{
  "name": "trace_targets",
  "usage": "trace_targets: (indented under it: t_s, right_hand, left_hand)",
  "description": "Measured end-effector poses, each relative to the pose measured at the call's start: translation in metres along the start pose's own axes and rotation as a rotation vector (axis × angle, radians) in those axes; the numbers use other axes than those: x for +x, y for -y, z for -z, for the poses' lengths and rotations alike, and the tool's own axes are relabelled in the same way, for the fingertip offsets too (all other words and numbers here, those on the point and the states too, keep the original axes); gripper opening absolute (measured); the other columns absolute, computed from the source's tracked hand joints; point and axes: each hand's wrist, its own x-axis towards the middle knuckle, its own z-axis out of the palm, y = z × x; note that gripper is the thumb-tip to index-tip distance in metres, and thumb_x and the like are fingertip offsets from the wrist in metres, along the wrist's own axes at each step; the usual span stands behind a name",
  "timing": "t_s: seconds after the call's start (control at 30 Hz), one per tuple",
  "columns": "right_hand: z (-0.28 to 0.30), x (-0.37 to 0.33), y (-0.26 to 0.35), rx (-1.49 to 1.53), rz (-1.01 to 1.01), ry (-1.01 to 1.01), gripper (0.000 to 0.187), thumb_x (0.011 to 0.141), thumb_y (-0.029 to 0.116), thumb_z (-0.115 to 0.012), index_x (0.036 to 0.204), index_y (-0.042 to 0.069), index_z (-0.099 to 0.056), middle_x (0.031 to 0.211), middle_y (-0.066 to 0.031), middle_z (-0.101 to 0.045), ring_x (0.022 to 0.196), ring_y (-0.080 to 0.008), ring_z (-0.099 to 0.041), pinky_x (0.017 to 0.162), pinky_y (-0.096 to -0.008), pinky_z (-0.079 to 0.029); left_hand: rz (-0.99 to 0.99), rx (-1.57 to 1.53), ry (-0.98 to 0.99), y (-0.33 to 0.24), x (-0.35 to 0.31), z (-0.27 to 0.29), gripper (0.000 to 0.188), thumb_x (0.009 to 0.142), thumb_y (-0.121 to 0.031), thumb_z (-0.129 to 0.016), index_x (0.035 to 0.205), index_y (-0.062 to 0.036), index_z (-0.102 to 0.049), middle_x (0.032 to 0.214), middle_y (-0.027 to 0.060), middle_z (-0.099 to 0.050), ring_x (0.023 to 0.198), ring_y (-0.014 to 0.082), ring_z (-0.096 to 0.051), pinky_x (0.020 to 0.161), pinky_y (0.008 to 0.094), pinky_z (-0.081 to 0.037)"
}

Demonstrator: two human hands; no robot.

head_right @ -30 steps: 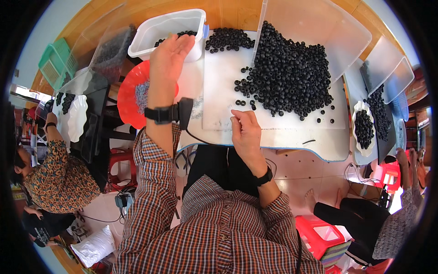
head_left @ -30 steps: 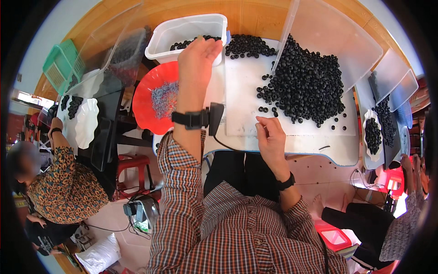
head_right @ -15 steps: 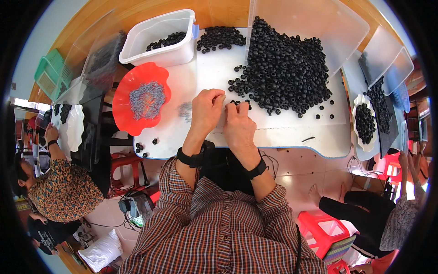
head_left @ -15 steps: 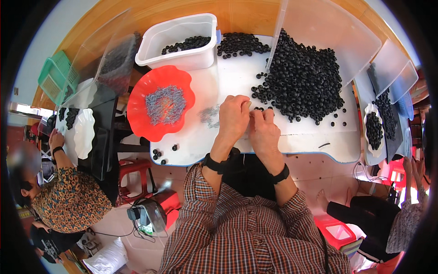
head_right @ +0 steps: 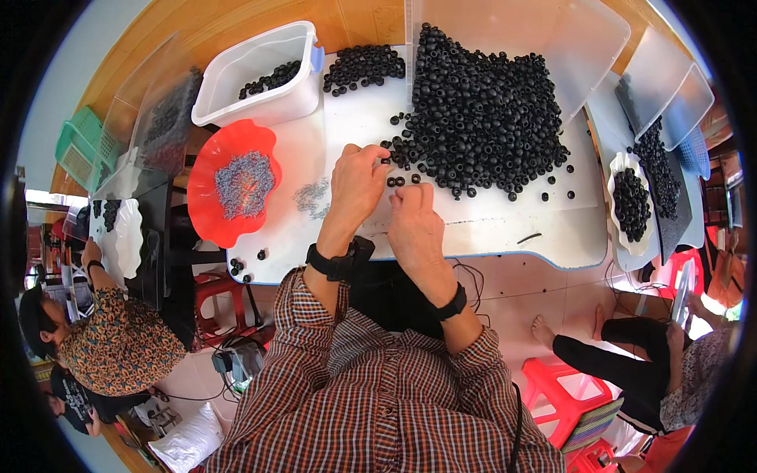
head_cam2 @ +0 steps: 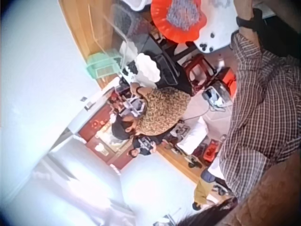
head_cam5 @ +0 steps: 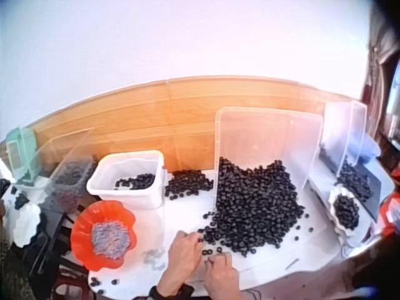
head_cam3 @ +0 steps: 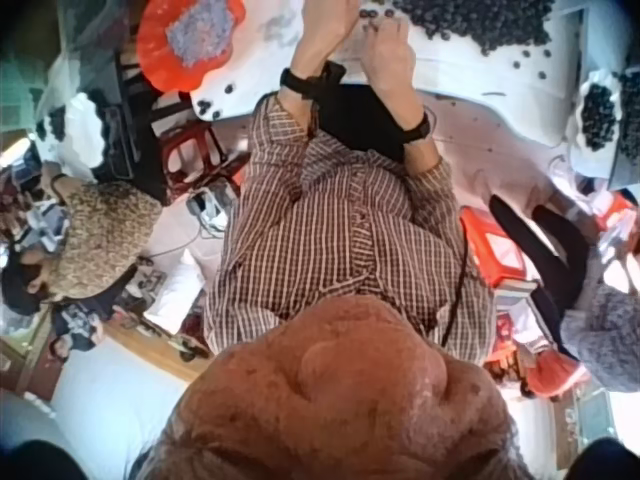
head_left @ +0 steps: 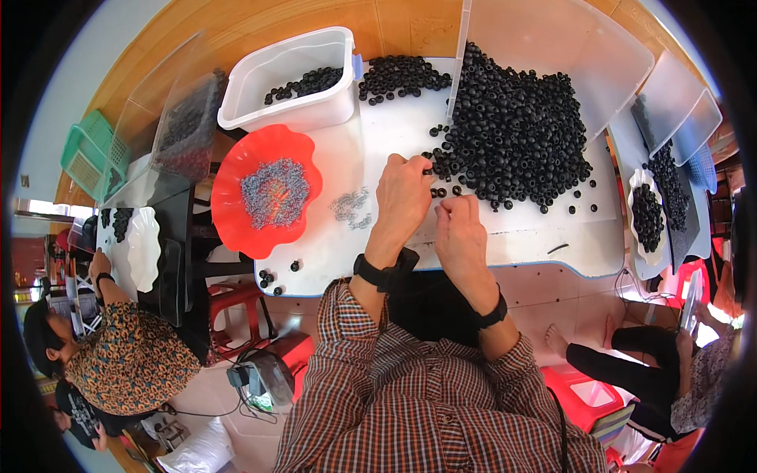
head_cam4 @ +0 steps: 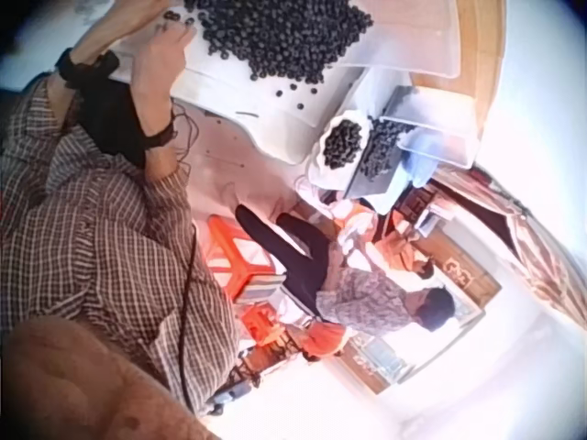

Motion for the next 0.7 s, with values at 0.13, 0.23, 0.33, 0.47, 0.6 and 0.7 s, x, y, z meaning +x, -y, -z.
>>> trace_targets:
  t_s: [0.13, 0.23, 0.33, 0.47, 0.6, 0.7]
  right_hand:
    - [0.009, -0.006, -0.015, 0.218, 0.028, -0.115, 0.010, 0.087, 0.002, -0.061, 0.095, 0.001, -0.055, 0.093, -0.0155, -0.056, 0.065, -0.0311, -0.060, 0.052, -0.0394, -0.049]
    - [0.012, -0.010, -0.017, 0.369, -0.070, -0.087, 0.013, 0.085, -0.003, -0.063, 0.094, 0.000, -0.055, 0.087, -0.0141, -0.059, 0.061, -0.0253, -0.060, 0.052, -0.0354, -0.049]
    - [0.013, -0.010, -0.020, 0.432, -0.120, -0.068, 0.013, 0.083, -0.005, -0.064, 0.092, -0.001, -0.056, 0.085, -0.0127, -0.060, 0.058, -0.0206, -0.060, 0.051, -0.0319, -0.049]
    - [0.013, -0.009, -0.022, 0.404, -0.074, -0.093, 0.013, 0.083, -0.006, -0.064, 0.093, -0.001, -0.058, 0.085, -0.0118, -0.060, 0.058, -0.0186, -0.059, 0.051, -0.0298, -0.048]
    - [0.016, -0.005, -0.021, 0.387, -0.033, -0.118, 0.015, 0.082, -0.009, -0.062, 0.095, -0.001, -0.061, 0.087, -0.0111, -0.059, 0.061, -0.0171, -0.058, 0.052, -0.0284, -0.047]
    - [0.014, -0.005, -0.022, 0.462, -0.044, -0.100, 0.017, 0.083, -0.011, -0.060, 0.097, -0.001, -0.063, 0.091, -0.0107, -0.059, 0.063, -0.0163, -0.058, 0.053, -0.0273, -0.047]
  left_hand:
    - [0.048, -0.062, 0.045, 0.000, -0.004, 0.002, 0.019, 0.080, -0.006, -0.067, 0.098, -0.0019, -0.063, 0.097, 0.0163, -0.056, 0.083, 0.0344, -0.060, 0.073, 0.0425, -0.048]
    - [0.025, -0.088, 0.027, 0.006, -0.005, -0.002, 0.018, 0.080, -0.005, -0.067, 0.097, -0.0018, -0.062, 0.096, 0.0161, -0.056, 0.082, 0.0341, -0.060, 0.072, 0.0429, -0.048]
    - [-0.022, -0.116, 0.007, 0.010, -0.009, -0.003, 0.017, 0.080, -0.004, -0.065, 0.097, -0.0016, -0.063, 0.096, 0.0163, -0.057, 0.079, 0.0347, -0.059, 0.071, 0.0431, -0.048]
    - [-0.045, -0.099, -0.029, 0.010, -0.017, -0.001, 0.023, 0.080, -0.002, -0.068, 0.102, -0.0004, -0.065, 0.093, 0.0143, -0.062, 0.073, 0.0233, -0.064, 0.068, 0.0338, -0.051]
    - [0.179, -0.717, 0.113, 0.012, -0.027, 0.010, 0.023, 0.090, -0.002, -0.061, 0.112, 0.0007, -0.065, 0.100, 0.0130, -0.065, 0.081, 0.0170, -0.066, 0.074, 0.0288, -0.054]
    - [0.343, -1.228, 0.219, 0.012, -0.038, 0.014, 0.024, 0.094, -0.003, -0.056, 0.117, 0.0025, -0.062, 0.105, 0.0139, -0.066, 0.086, 0.0179, -0.066, 0.078, 0.0288, -0.056]
